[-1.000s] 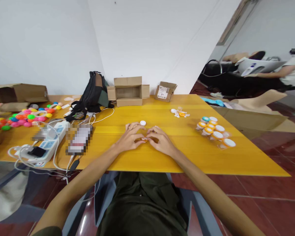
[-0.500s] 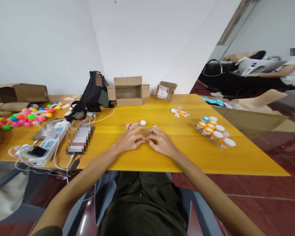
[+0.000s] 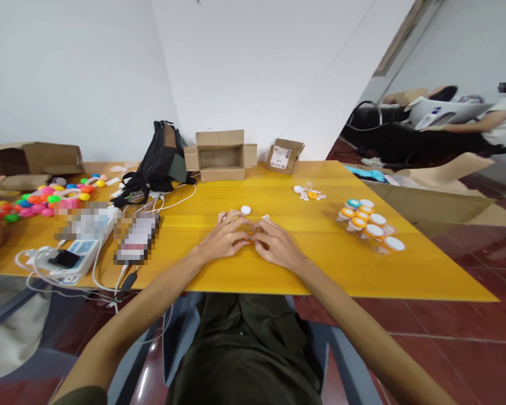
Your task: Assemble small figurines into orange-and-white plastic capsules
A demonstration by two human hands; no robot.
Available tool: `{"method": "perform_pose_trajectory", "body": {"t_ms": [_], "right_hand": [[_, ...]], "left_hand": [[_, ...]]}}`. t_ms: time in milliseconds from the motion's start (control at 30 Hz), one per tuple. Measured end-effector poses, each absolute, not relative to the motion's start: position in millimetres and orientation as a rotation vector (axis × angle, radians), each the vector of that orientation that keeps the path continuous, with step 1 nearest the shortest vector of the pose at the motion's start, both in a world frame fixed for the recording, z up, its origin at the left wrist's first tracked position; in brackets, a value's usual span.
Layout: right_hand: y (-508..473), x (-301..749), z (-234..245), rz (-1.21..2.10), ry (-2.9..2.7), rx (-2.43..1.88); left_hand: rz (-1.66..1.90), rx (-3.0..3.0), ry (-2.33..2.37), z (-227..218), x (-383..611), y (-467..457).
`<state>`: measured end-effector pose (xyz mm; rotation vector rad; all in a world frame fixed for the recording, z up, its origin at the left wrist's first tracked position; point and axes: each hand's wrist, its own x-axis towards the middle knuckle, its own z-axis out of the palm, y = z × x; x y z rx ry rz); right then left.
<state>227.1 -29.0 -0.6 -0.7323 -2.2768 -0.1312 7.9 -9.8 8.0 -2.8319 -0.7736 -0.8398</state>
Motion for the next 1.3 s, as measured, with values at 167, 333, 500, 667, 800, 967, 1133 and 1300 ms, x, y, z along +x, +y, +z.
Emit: {"method": "perform_pose_trajectory", "body": {"t_ms": [167,333,500,667,800,967,1133,1300], "right_hand": [[-29,227,-1,-0.213,-2.284,-0.716],[-29,228,-2,-0.217,-2.318,-0.730],[-27,229,-3,-0.194,-2.337,-0.719],[-28,229,-3,-0.170,-2.370,-0.760],[-28,232,-4,-0.110,-2.342,-0.824],[-12,236,-3,-0.061,-2.195,-0.962],[22,226,3,-0.023,-2.182,-1.071],[45,211,6,0.070,-2.310,-1.096]], "left_hand": [[-0.833,-2.834,-0.770,7,8,-10],[-0.821,-2.835,-0.769,6,8,-10],[-0.794,-2.842,-0.784,6,8,-9],[-0.773,-2.868,-0.815,9,9,-11],[-0.836,-2.877,-0.911,14,8,-13],[-1.037,-2.736,-1.188,20,-2,-7],[-1.143,-2.654,-1.361,20,-8,3],[-1.111,-2.697,-1.425,16,-7,5]]}}
